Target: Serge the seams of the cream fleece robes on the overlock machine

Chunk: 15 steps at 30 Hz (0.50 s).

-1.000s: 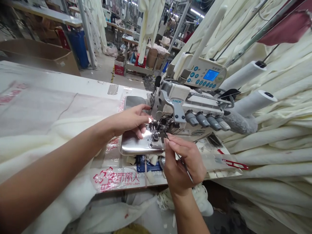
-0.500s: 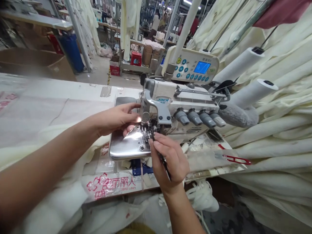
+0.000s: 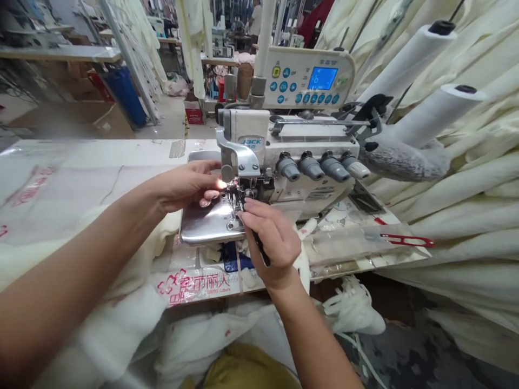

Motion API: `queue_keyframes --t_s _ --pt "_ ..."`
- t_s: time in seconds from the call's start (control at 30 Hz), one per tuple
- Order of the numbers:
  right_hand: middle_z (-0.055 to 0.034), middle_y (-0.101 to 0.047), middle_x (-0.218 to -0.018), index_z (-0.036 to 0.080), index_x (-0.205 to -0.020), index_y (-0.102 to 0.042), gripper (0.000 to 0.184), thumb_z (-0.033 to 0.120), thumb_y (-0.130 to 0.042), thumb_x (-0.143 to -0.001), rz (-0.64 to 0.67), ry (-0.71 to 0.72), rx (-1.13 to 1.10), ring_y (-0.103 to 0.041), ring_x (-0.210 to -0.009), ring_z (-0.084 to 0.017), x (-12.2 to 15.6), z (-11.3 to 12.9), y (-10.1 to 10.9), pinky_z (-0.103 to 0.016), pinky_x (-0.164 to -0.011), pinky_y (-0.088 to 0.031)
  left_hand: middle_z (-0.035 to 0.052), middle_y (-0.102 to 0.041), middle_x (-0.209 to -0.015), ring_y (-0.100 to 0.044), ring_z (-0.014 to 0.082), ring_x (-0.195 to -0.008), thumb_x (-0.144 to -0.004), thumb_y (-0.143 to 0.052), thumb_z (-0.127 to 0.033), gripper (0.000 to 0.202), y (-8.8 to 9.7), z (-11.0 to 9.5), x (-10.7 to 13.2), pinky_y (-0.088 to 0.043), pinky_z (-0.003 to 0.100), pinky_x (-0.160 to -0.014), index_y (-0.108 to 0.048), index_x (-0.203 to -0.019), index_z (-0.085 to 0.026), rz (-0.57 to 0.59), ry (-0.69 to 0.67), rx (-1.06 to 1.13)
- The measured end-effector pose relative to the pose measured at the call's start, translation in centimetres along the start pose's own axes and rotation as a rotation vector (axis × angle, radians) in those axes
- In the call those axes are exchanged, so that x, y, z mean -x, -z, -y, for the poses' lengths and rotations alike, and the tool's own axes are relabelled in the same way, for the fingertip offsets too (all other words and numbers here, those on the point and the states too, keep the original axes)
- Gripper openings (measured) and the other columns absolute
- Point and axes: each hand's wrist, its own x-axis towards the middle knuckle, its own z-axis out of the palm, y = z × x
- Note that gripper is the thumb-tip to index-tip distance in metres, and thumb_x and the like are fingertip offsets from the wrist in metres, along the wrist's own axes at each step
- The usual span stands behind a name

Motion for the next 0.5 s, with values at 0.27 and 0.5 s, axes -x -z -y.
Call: queue_keyframes --t_s 0.27,0.5 --pt "-0.0034 -0.068 -0.095 0.020 -0.089 -0.060 0.026 0.001 -0.068 -0.073 -0.161 -0.004 -0.036 -0.067 -0.091 -0.019 1.4 -0.3 -1.6 -0.035 -0.079 -0.058 -0.0024 -0.051 -0.059 -0.039 0.0013 -0.038 -0.069 -0.048 0.011 0.027 0.2 -0.2 -0.6 -0.028 0.014 -0.034 -0.052 -0.080 -0.013 0.053 -0.037 -0.138" --pt "-0.0014 -0.069 -0.094 0.022 -0.086 -0.061 0.020 0.005 -0.065 -0.076 -0.190 -0.056 -0.046 -0.068 -0.088 -0.017 1.3 -0.3 -2.0 -0.032 -0.078 -0.058 -0.0007 -0.055 -0.064 -0.041 0.0018 -0.038 -0.068 -0.047 0.010 0.038 0.0 -0.1 -1.0 -0.030 0.015 -0.036 -0.054 -0.096 -0.014 0.034 -0.042 -0.201"
